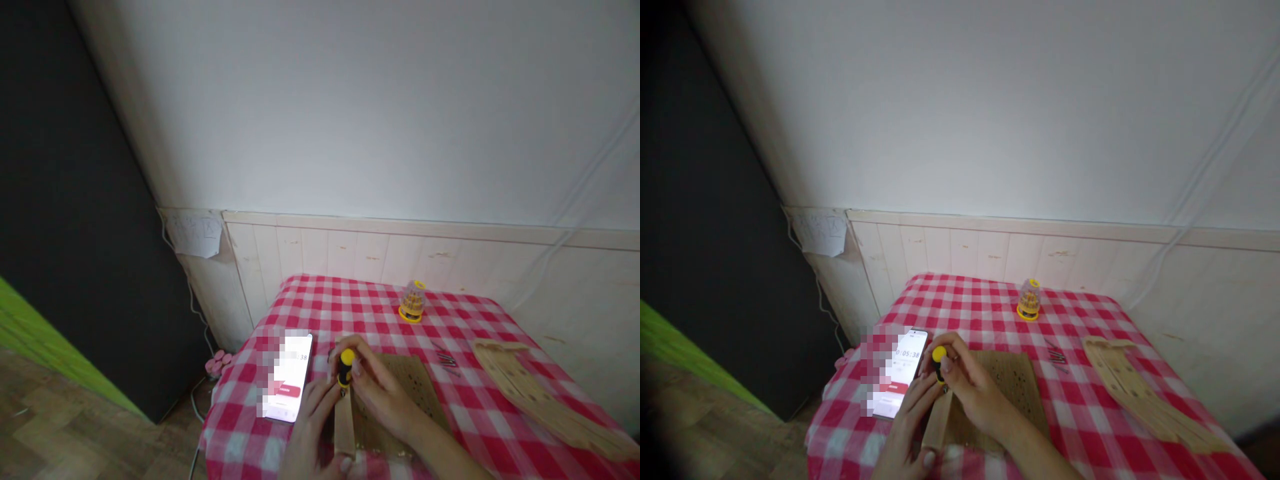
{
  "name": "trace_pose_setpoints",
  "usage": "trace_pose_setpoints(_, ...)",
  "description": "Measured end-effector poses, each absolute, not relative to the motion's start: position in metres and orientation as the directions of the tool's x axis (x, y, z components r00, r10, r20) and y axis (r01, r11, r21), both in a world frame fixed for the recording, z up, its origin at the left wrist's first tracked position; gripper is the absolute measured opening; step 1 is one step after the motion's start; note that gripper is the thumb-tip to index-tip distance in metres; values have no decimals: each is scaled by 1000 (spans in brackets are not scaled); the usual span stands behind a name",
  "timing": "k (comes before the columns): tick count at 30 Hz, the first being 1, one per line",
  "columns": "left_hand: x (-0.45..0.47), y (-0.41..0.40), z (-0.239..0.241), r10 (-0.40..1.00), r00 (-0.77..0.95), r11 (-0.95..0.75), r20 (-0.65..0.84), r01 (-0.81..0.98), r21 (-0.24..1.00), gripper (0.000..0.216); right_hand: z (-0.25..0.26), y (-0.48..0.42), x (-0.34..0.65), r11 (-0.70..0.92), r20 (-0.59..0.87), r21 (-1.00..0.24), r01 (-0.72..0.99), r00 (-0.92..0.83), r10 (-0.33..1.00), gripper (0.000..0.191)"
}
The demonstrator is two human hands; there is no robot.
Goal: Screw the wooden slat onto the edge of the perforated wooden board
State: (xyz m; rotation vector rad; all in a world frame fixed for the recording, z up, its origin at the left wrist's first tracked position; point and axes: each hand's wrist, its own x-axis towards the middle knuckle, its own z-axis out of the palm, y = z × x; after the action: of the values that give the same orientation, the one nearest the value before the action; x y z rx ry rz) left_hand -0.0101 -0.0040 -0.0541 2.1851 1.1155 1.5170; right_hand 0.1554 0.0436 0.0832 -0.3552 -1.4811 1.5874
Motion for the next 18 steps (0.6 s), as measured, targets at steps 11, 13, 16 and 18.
trace_pose_setpoints(11,-15,-6,-23,686,231,-717,690,375,588,75,82,44,149,6,309,-859,-511,-509,803,47)
trace_pose_setpoints(13,-14,-6,-24,674,221,-728,705,362,582,75,84,44,148,-35,285,-844,-535,-504,816,50)
trace_pose_setpoints(16,-13,-5,-26,671,212,-729,711,361,581,73,81,45,150,-37,277,-851,-523,-508,815,45)
trace_pose_setpoints(18,-12,-5,-26,675,212,-725,707,370,581,73,79,45,153,8,283,-886,-463,-528,801,43)
